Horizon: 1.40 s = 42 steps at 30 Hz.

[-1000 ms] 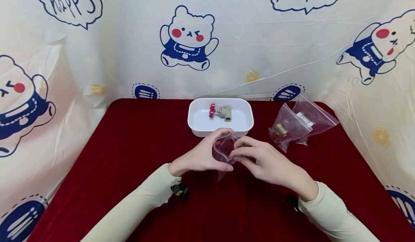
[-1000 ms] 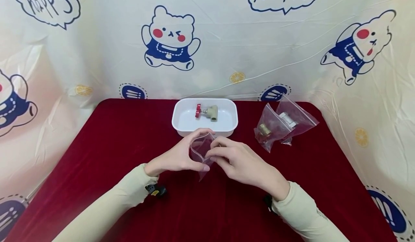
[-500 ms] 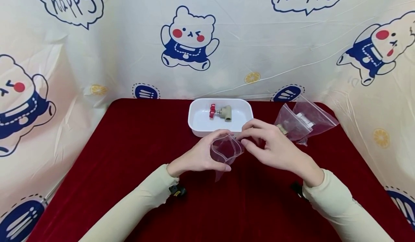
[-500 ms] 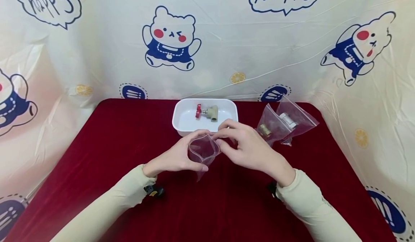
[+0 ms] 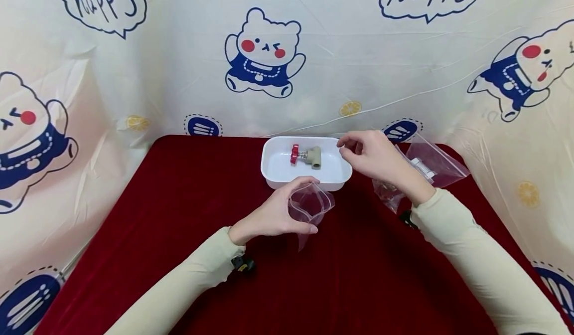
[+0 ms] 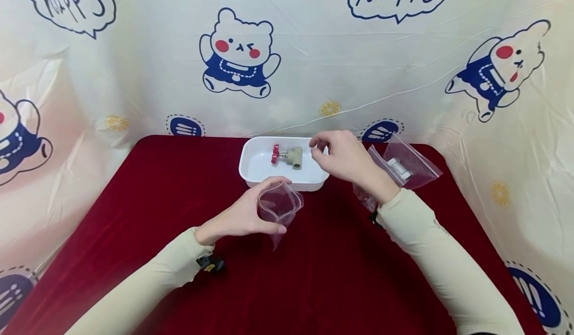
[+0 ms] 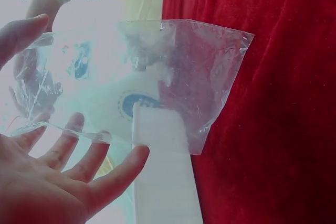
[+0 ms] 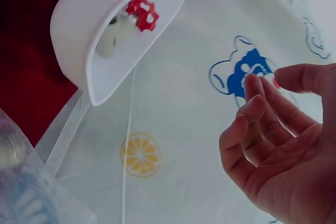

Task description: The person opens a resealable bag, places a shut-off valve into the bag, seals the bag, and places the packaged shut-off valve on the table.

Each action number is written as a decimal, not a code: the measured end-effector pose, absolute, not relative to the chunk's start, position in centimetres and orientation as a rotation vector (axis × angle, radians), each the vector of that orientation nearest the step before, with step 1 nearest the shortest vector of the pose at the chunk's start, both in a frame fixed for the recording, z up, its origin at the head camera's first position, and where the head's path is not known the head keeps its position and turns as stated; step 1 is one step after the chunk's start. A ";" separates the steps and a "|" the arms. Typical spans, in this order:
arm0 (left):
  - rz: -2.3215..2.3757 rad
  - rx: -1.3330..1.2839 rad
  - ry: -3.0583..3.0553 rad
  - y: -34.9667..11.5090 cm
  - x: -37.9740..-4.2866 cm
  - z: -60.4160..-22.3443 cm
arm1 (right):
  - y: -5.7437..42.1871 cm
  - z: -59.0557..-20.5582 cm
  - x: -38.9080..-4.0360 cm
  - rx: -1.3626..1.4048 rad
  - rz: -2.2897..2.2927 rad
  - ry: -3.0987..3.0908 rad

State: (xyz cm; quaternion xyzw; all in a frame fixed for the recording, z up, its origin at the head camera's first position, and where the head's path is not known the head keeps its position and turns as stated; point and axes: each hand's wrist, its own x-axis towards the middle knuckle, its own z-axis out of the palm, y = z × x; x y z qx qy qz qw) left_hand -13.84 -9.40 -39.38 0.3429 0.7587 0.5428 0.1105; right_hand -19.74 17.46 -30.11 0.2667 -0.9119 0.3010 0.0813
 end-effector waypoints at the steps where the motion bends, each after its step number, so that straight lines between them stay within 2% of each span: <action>1: 1.595 1.001 2.232 -9.4 -13.9 -39.4 | 17.4 -30.0 -20.3 0.786 0.871 -2.748; 14: 1.600 0.952 2.271 -9.5 -13.8 -39.2 | 15.3 -30.5 -27.3 0.728 0.567 -3.035; 24: 1.574 0.955 2.292 -9.7 -13.6 -39.1 | 13.0 -33.3 -31.0 0.593 0.390 -3.336; 25: 1.572 0.953 2.291 -9.8 -13.5 -39.1 | 13.3 -35.1 -32.6 0.606 0.404 -3.366; 31: 1.565 0.951 2.290 -10.0 -13.4 -39.1 | 11.9 -38.1 -33.4 0.551 0.295 -3.468; 32: 1.563 0.953 2.293 -10.0 -13.5 -39.1 | 11.3 -37.1 -32.0 0.518 0.257 -3.476; 42: 1.578 0.941 2.280 -9.9 -13.6 -38.8 | 10.6 -37.8 -31.7 0.474 0.434 -3.520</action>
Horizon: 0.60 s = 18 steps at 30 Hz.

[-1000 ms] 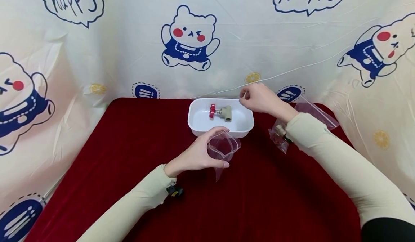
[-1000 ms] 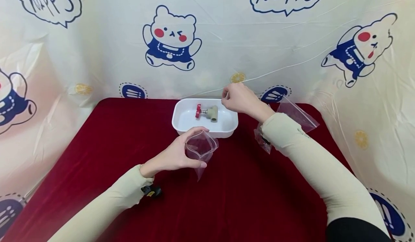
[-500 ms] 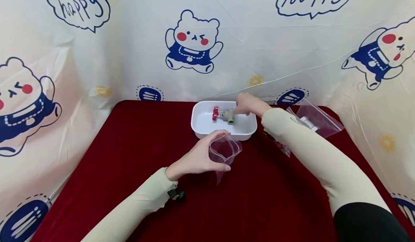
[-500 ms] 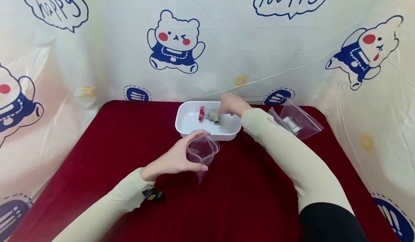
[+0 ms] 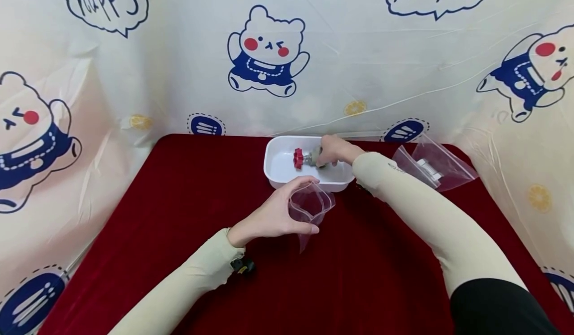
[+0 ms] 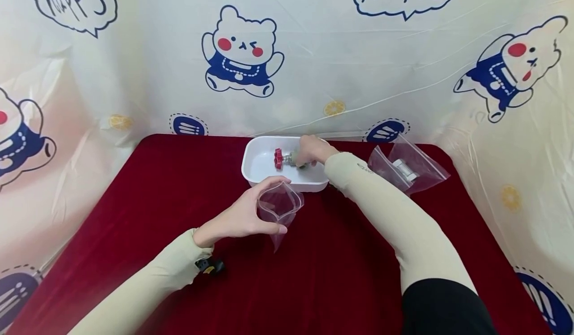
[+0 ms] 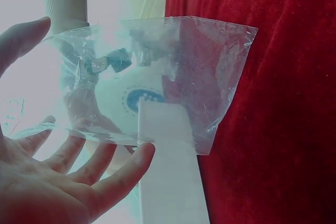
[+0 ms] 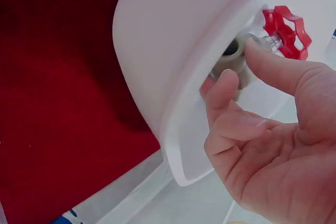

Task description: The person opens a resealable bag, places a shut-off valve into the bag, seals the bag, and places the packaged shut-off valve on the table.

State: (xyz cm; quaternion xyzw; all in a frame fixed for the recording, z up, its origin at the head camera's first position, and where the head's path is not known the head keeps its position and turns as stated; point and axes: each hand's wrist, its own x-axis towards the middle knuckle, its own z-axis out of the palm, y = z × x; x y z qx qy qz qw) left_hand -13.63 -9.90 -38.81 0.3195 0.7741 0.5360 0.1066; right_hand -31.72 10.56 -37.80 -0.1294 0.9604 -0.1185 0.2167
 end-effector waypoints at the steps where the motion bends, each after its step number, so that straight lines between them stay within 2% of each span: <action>1: 1.578 0.941 2.278 -9.9 -13.6 -38.8 | 10.5 -37.8 -31.7 -0.360 -0.335 2.653; 18: 1.604 0.970 2.278 -9.6 -13.7 -39.0 | 11.2 -37.7 -32.4 -0.175 -0.652 2.388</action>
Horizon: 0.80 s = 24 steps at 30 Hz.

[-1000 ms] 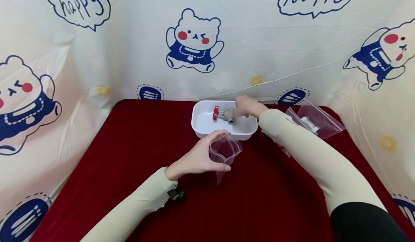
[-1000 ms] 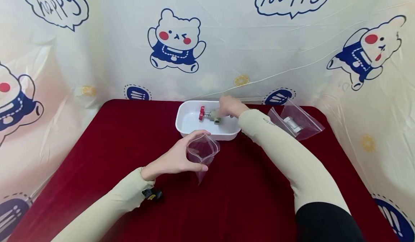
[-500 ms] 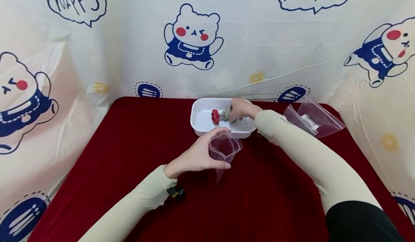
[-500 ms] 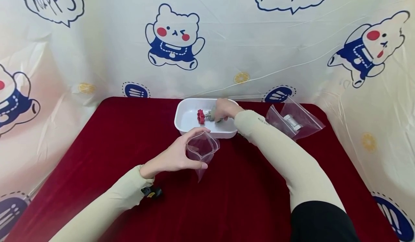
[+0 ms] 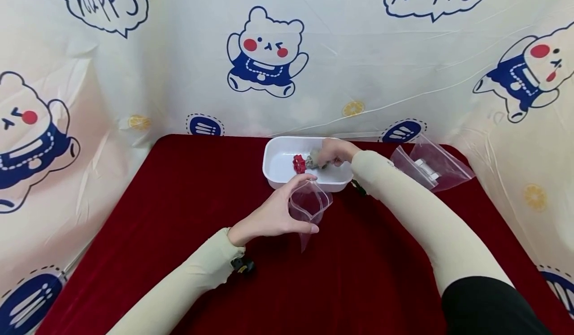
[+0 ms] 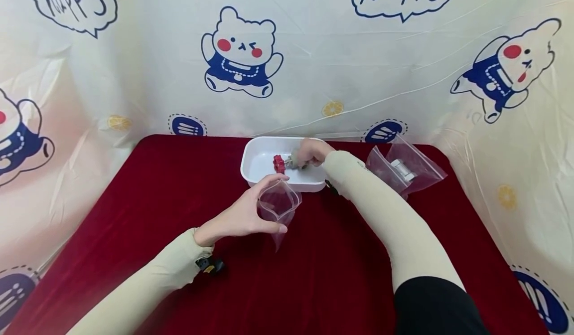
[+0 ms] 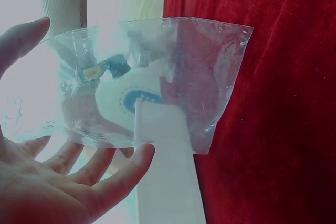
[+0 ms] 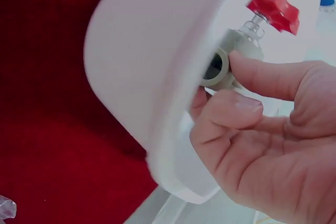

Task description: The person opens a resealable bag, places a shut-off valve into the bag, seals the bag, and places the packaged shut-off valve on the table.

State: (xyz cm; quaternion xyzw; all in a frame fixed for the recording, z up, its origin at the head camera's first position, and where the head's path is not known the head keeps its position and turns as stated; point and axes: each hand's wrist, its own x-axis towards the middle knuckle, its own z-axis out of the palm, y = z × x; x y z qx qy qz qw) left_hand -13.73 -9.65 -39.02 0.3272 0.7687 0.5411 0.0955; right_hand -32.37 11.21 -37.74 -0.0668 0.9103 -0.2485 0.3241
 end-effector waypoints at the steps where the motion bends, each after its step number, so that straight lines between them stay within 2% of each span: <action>1: 1.609 0.974 2.281 -9.7 -13.8 -39.0 | 11.3 -37.6 -32.5 -0.157 -0.686 2.340; 6: 1.625 0.978 2.280 -9.8 -13.9 -39.1 | 11.4 -36.9 -32.6 -0.114 -0.710 2.184; 24: 1.545 0.902 2.378 -9.7 -14.2 -39.3 | 12.6 -35.9 -32.6 -0.192 -0.785 2.195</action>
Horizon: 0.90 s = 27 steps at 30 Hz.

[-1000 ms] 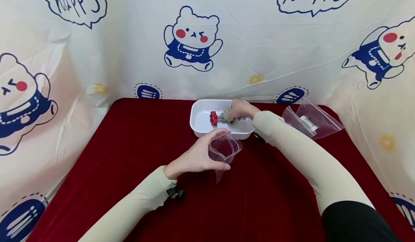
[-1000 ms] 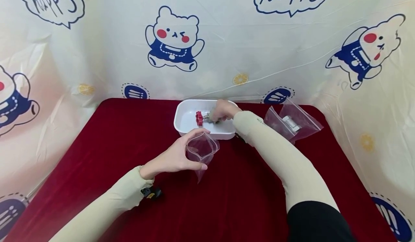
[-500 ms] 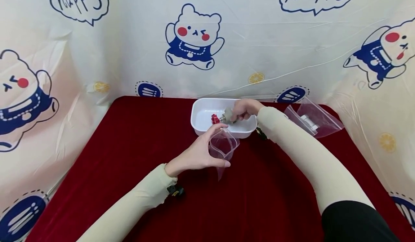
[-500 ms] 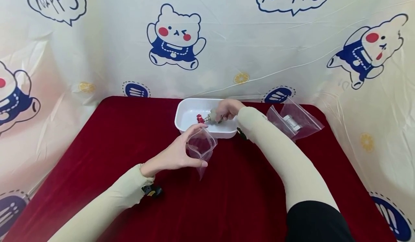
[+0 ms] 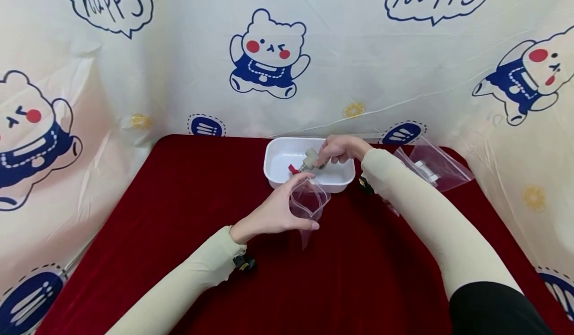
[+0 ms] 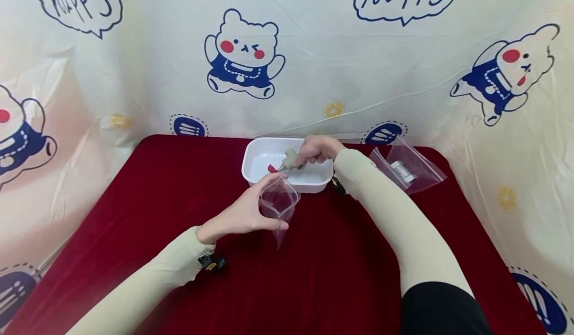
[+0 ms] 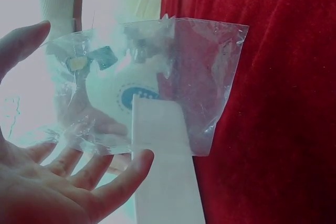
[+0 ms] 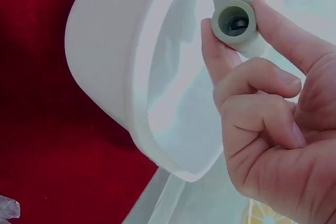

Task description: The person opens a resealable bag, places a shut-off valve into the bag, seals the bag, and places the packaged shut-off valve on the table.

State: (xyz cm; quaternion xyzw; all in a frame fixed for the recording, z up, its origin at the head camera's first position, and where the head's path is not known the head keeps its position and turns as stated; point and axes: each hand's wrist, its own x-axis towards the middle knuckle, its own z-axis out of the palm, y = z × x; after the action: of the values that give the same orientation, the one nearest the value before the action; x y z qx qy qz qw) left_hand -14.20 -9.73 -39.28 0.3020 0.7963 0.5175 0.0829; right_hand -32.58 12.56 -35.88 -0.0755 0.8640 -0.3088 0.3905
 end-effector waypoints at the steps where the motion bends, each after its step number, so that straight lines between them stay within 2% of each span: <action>1: 1.542 0.897 2.384 -9.7 -14.2 -39.3 | 12.5 -35.9 -32.4 -0.194 -0.788 2.201; 21: 1.599 0.866 2.421 -8.9 -14.5 -39.2 | 11.2 -36.5 -28.5 -0.399 -0.875 2.798; 27: 1.566 0.847 2.482 -8.5 -14.7 -39.5 | 11.2 -35.6 -27.6 -0.425 -0.871 2.889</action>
State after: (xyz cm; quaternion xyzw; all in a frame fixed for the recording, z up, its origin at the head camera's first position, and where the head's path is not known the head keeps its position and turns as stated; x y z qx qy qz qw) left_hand -14.69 -8.51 -39.53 0.2771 0.8118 0.5122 0.0435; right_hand -27.61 11.20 -35.57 -0.1393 0.9471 -0.2854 0.0472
